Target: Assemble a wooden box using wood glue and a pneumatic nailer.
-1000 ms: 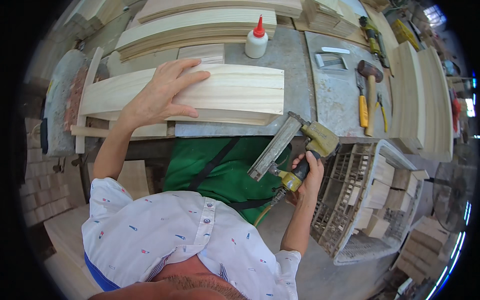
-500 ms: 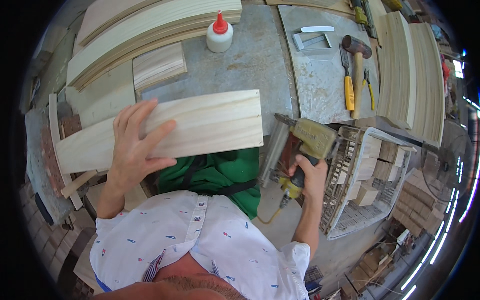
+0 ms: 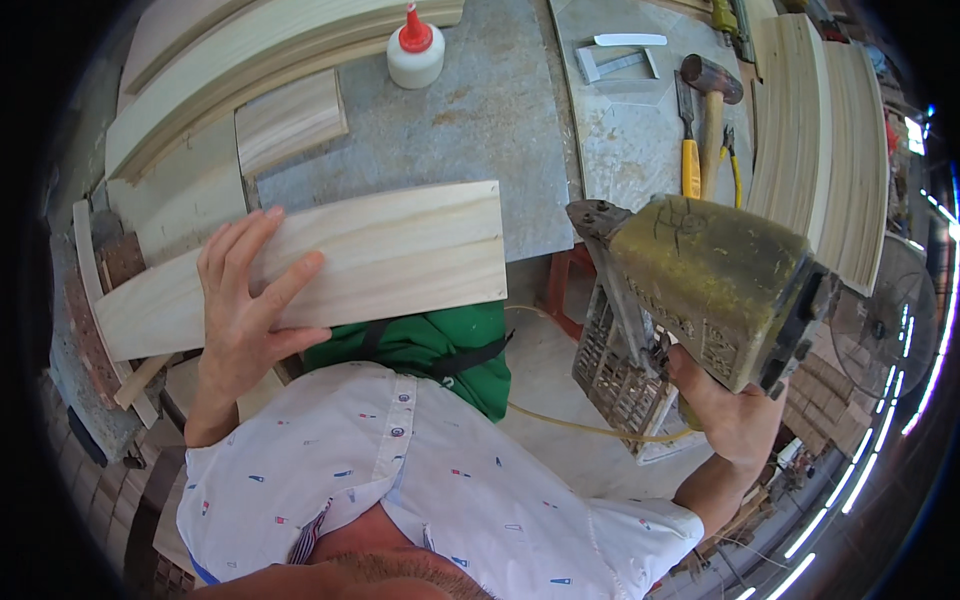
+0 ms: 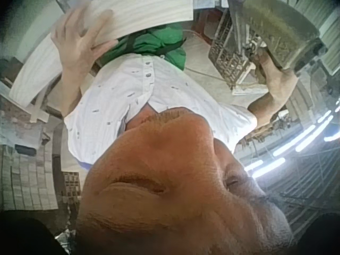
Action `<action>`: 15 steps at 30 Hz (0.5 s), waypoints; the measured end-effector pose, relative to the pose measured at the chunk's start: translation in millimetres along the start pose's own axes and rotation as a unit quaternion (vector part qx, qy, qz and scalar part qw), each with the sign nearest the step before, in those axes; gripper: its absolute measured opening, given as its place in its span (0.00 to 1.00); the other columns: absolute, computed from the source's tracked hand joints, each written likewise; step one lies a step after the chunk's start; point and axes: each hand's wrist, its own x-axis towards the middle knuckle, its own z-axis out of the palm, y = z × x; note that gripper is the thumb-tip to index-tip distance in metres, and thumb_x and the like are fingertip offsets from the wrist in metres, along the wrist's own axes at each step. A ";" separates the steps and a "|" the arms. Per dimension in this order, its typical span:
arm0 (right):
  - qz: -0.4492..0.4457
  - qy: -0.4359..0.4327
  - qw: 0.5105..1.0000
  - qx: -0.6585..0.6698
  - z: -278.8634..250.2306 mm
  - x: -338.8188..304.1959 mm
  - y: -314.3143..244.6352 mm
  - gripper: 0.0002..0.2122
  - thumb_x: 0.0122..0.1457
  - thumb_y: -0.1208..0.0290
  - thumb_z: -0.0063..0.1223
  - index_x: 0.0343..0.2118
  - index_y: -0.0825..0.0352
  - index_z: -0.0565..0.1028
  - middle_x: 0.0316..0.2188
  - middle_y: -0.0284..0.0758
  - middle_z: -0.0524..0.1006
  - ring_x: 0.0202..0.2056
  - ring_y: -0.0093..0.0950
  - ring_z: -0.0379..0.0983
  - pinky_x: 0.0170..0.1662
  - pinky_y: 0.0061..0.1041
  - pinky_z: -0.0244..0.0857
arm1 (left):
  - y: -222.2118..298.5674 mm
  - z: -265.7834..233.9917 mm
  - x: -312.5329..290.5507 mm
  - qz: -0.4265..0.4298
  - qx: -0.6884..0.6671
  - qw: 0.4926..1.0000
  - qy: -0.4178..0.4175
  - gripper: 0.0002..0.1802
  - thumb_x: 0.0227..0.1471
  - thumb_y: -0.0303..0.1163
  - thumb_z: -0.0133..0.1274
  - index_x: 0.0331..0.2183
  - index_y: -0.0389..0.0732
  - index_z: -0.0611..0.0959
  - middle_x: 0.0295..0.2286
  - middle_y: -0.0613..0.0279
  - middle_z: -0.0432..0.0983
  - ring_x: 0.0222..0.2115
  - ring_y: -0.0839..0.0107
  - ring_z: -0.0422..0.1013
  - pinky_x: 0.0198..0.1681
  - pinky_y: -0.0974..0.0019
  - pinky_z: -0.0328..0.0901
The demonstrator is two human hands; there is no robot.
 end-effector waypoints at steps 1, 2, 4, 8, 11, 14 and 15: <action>0.001 0.000 1.000 -0.007 -7.0 -2.3 -0.2 0.15 0.45 0.83 0.61 0.37 0.73 0.73 0.32 0.35 0.77 0.31 0.25 0.73 0.36 0.23 0.68 | -0.1 0.1 0.1 -0.002 -0.007 1.000 0.002 0.33 0.37 0.54 0.57 0.46 0.49 0.77 0.52 0.46 0.61 0.51 0.49 0.58 0.54 0.47 0.50; -0.065 -0.010 0.994 -0.089 -13.7 -4.8 -1.0 0.17 0.44 0.83 0.62 0.39 0.72 0.73 0.34 0.36 0.76 0.34 0.26 0.73 0.38 0.24 0.68 | 0.2 0.3 -0.3 0.000 -0.009 1.000 0.005 0.32 0.38 0.54 0.56 0.46 0.49 0.78 0.52 0.47 0.61 0.51 0.50 0.59 0.54 0.47 0.50; -0.041 -0.049 0.995 -0.080 -13.6 -6.9 -15.4 0.24 0.40 0.81 0.64 0.44 0.72 0.71 0.39 0.39 0.75 0.39 0.30 0.73 0.43 0.28 0.67 | 0.4 0.7 0.4 0.001 -0.007 1.000 0.011 0.32 0.38 0.54 0.56 0.45 0.48 0.78 0.53 0.47 0.61 0.51 0.50 0.59 0.54 0.48 0.51; -0.176 -0.053 0.973 -0.137 -8.9 -4.2 -19.9 0.14 0.44 0.79 0.62 0.35 0.73 0.74 0.27 0.35 0.76 0.26 0.23 0.72 0.29 0.23 0.67 | -0.4 2.5 -2.1 0.000 -0.005 1.000 0.027 0.32 0.37 0.53 0.56 0.45 0.48 0.78 0.53 0.50 0.61 0.52 0.52 0.59 0.54 0.48 0.51; -0.209 -0.077 0.963 -0.150 -0.7 -3.2 -33.6 0.15 0.45 0.77 0.62 0.37 0.72 0.73 0.30 0.35 0.76 0.29 0.23 0.73 0.31 0.24 0.68 | -2.2 4.2 -3.1 0.006 -0.014 0.999 0.039 0.32 0.36 0.53 0.57 0.45 0.48 0.78 0.53 0.51 0.61 0.52 0.53 0.59 0.54 0.48 0.51; -0.218 -0.097 0.936 -0.260 -4.1 5.1 -22.8 0.25 0.34 0.74 0.67 0.40 0.70 0.71 0.37 0.38 0.74 0.37 0.32 0.72 0.43 0.30 0.64 | 0.3 5.1 -4.7 0.000 -0.013 0.999 0.038 0.32 0.35 0.52 0.58 0.44 0.48 0.79 0.52 0.51 0.61 0.52 0.54 0.59 0.54 0.49 0.51; -0.218 -0.098 0.935 -0.262 -2.5 4.8 -24.9 0.25 0.34 0.74 0.67 0.40 0.70 0.71 0.37 0.38 0.74 0.37 0.32 0.72 0.43 0.30 0.64 | 0.6 4.2 -4.7 -0.001 -0.014 0.999 0.036 0.32 0.34 0.52 0.58 0.44 0.48 0.79 0.52 0.52 0.61 0.51 0.54 0.59 0.54 0.49 0.51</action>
